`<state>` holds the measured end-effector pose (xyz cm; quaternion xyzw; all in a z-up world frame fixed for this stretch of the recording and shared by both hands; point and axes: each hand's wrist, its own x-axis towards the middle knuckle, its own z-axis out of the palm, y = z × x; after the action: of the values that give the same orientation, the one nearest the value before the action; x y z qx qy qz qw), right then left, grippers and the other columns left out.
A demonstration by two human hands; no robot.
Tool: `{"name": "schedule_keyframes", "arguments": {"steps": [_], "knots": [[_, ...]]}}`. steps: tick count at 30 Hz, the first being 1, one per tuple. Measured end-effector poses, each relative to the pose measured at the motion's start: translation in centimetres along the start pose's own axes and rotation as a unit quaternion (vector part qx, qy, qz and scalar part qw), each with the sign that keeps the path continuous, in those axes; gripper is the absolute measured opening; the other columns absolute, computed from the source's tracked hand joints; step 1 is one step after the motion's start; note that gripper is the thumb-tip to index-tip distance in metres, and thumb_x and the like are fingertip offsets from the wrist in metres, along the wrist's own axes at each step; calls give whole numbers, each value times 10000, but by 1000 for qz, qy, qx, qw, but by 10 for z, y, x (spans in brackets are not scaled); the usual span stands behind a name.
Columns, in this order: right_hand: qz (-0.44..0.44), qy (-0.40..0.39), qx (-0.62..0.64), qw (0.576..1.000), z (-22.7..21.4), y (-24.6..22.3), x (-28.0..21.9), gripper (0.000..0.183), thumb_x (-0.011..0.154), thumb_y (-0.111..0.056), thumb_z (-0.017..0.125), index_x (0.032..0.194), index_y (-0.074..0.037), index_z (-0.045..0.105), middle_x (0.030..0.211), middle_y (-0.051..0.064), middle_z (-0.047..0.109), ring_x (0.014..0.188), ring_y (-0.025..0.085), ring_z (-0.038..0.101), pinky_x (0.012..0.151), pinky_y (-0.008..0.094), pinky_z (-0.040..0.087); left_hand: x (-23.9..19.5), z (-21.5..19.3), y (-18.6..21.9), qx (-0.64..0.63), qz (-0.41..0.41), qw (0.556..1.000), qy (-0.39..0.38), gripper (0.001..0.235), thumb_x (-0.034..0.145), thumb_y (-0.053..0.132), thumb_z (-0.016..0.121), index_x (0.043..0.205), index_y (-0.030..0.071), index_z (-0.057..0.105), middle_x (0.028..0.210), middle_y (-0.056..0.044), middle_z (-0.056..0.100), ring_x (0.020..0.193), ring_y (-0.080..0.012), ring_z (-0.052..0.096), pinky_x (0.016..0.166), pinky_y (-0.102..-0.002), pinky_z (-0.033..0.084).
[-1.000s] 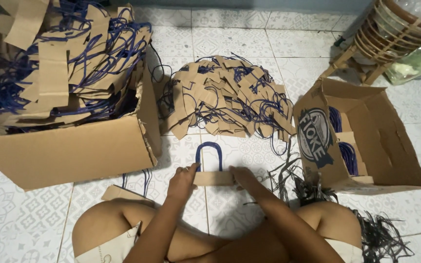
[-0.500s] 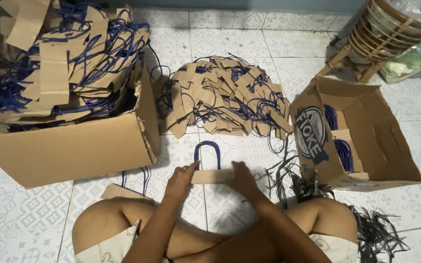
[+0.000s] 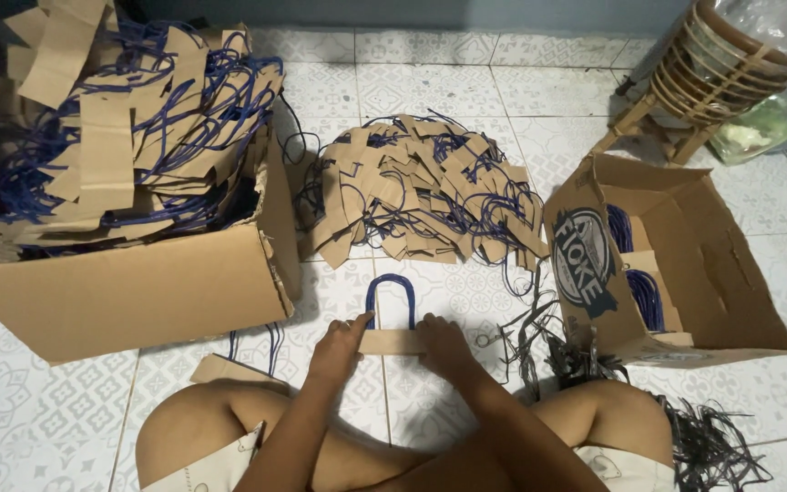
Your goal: The person sits on the floor and repeatedly inserts a blue plastic loop through a rectangular cardboard piece. They adjust the loop and cardboard with both hands, then place the assembled unit aside. The process is repeated continuously with materials from nearby boxes.
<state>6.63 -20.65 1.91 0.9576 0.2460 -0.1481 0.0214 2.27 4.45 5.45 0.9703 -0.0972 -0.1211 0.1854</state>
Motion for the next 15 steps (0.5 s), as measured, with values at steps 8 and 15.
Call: {"name": "schedule_keyframes", "arguments": {"steps": [8, 15], "knots": [[77, 56, 97, 991, -93, -25, -43, 612, 791, -310, 805, 1326, -125, 572, 1188, 95, 587, 1126, 319, 654, 875, 497, 563, -12, -25, 10, -34, -2, 999, 0, 880, 797, 129, 860, 1509, 236, 354, 1304, -210, 620, 1284, -387, 563, 958, -503, 607], [-65, 301, 488, 817, -259, -144, -202, 66, 873, -105, 683, 873, -154, 640, 830, -13, 634, 767, 143, 584, 698, 288, 442, -20, -55, 20, -185, -32, 982, 31, 806, 892, 618, 655, 1534, 201, 402, 1433, -195, 540, 1326, -395, 510, 988, -552, 513]]}}
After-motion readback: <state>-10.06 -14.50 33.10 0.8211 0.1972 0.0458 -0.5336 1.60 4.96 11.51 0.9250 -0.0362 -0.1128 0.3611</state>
